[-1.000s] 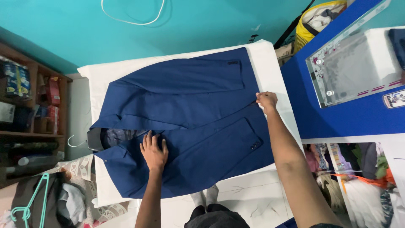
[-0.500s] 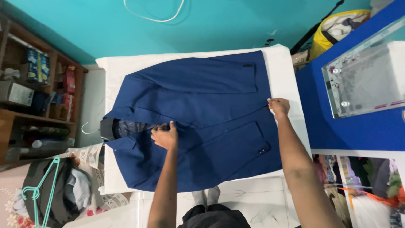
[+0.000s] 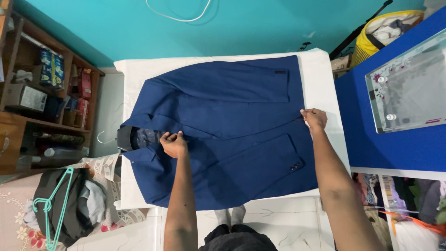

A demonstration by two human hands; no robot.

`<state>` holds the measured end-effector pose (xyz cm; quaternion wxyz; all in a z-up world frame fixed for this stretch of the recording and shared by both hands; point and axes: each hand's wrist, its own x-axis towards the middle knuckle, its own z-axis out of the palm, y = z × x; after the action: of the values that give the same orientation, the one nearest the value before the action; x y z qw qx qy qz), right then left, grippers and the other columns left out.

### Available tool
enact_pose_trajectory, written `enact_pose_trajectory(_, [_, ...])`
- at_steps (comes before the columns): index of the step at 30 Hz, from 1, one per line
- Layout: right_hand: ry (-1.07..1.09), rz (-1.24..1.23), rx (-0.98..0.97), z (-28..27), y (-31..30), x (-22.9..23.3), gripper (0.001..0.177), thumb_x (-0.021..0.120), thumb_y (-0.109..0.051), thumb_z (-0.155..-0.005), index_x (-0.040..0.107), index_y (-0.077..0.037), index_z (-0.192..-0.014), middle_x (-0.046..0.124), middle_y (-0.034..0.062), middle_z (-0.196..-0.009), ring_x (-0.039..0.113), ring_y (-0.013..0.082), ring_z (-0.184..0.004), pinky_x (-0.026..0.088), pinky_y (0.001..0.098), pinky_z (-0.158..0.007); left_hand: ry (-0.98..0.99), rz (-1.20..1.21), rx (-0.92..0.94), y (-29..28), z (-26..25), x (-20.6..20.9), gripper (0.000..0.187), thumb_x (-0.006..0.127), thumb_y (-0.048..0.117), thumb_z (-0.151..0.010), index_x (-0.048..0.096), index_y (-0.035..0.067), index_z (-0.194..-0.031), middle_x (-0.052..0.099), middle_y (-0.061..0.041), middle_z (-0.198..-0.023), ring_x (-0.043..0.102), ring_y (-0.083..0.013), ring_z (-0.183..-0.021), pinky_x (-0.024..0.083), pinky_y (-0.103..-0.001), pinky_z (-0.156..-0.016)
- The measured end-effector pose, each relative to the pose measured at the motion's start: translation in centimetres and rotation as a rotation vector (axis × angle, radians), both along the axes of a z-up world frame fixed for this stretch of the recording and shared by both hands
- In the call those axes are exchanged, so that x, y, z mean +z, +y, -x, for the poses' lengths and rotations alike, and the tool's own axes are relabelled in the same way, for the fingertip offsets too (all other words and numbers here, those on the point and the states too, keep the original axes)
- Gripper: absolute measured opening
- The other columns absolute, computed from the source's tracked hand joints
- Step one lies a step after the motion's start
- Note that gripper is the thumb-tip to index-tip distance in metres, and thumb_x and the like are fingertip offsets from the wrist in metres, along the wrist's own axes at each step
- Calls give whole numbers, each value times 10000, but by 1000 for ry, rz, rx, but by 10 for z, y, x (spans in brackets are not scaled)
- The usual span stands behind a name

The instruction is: The person smooths a blue blazer on a white surface, places a hanger inside the collar, and then lifts the blazer to hang it in a closet. The person adjusts the blazer on the hanger and positions it among other garments.

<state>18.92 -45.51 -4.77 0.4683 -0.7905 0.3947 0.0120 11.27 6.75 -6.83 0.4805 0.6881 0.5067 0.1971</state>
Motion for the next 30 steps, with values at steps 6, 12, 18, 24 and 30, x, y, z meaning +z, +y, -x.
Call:
enact_pose_trajectory(6, [-24, -27, 11, 3, 3, 4, 144, 863, -129, -833, 785, -34, -908, 727, 51, -798, 617, 98, -657, 515, 247, -642, 28, -62, -45, 7, 0, -8, 422, 911, 122, -728, 644, 117, -1056, 768, 4, -840, 725, -159, -797, 537, -322, -787])
enact_pose_trajectory(12, [-28, -31, -45, 6, 7, 10, 100, 837, -97, -862, 772, -22, -868, 698, 52, -751, 592, 84, -623, 486, 238, -585, -55, -121, -138, 10, 7, -2, 375, 903, 160, -748, 634, 100, -1003, 768, -6, -807, 740, -169, -766, 559, -328, -766])
enact_pose_trajectory(18, [-299, 708, 168, 21, 41, 29, 245, 780, 2, -801, 741, -34, -1040, 703, 116, -990, 677, 262, -888, 549, 411, -780, 75, -404, -258, -15, 24, 52, 225, 799, 168, -844, 663, 105, -1012, 721, -135, -1065, 680, -308, -1036, 525, -412, -925])
enact_pose_trajectory(24, [-546, 573, 1055, 51, 110, 56, 573, 743, -99, -685, 696, -133, -1255, 612, 136, -1371, 545, 325, -1245, 413, 462, -1049, -302, -959, -1315, -35, 26, 67, 520, 698, 129, -651, 702, 131, -1171, 602, -169, -1387, 528, -399, -1285, 408, -558, -1029])
enact_pose_trajectory(30, [-377, 600, 1148, 47, 126, 44, 342, 708, -174, -883, 752, -182, -1222, 623, 18, -1454, 524, 241, -1392, 405, 436, -1128, -120, -678, -1238, -25, -17, 31, 201, 654, 213, -957, 707, 124, -1130, 735, -125, -1159, 668, -345, -1124, 520, -478, -950])
